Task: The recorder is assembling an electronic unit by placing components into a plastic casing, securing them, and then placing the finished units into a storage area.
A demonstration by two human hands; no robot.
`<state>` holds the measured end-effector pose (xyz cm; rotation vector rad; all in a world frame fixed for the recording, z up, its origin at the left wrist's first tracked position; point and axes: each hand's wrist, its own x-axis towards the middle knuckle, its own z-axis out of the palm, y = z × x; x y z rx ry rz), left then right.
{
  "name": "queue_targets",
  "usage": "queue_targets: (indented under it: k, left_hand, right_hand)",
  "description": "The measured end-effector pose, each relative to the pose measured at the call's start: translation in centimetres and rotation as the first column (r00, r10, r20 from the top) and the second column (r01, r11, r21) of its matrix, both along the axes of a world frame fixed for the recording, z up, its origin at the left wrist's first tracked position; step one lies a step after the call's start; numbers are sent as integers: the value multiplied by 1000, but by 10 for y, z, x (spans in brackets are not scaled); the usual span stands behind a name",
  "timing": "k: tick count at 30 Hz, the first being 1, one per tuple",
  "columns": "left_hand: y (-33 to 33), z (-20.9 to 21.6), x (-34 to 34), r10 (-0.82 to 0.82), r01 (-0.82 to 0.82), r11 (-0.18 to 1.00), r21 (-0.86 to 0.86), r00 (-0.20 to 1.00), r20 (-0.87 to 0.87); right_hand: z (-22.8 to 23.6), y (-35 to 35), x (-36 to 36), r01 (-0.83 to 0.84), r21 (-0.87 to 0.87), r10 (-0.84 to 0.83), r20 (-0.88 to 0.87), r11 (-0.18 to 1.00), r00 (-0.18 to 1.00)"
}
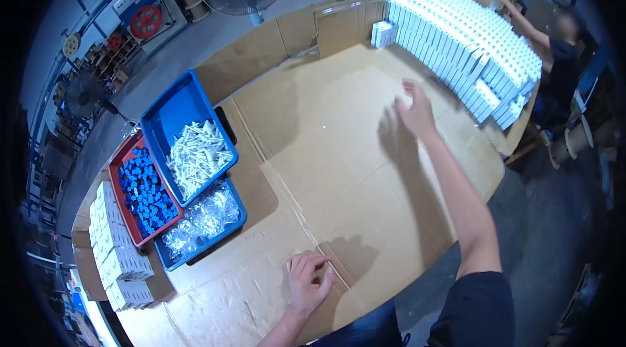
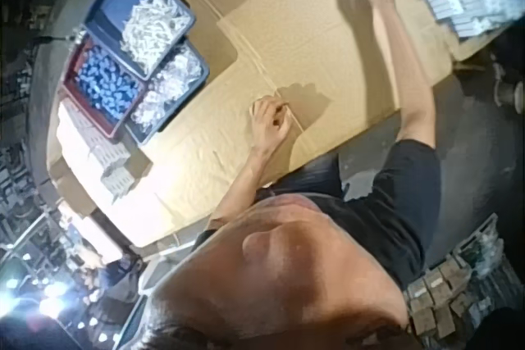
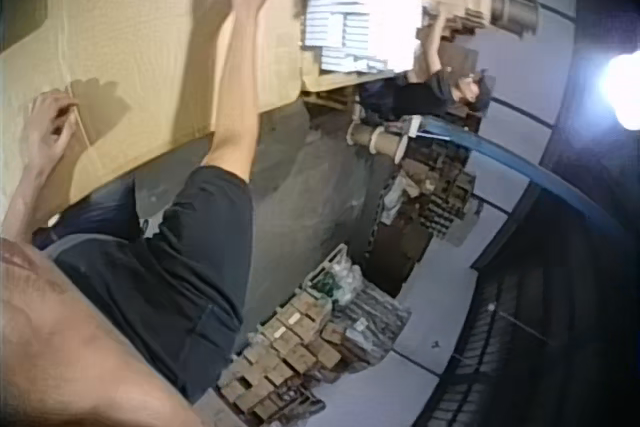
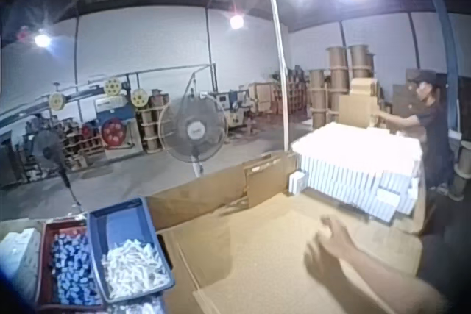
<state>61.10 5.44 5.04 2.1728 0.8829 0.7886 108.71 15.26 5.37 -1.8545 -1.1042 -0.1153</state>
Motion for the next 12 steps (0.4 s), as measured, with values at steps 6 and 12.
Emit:
queue_targets:
  k: [6, 12]
  left_hand:
    - [-12, -5, -17, 37, -51, 996, 79, 985, 171]
    - [-46, 17, -52, -14, -37, 986, 166, 954, 298]
  right_hand:
    - [23, -138, -145, -59, -80, 47, -146, 995, 988]
    - [3, -243, -265, -133, -139, 116, -120, 981, 986]
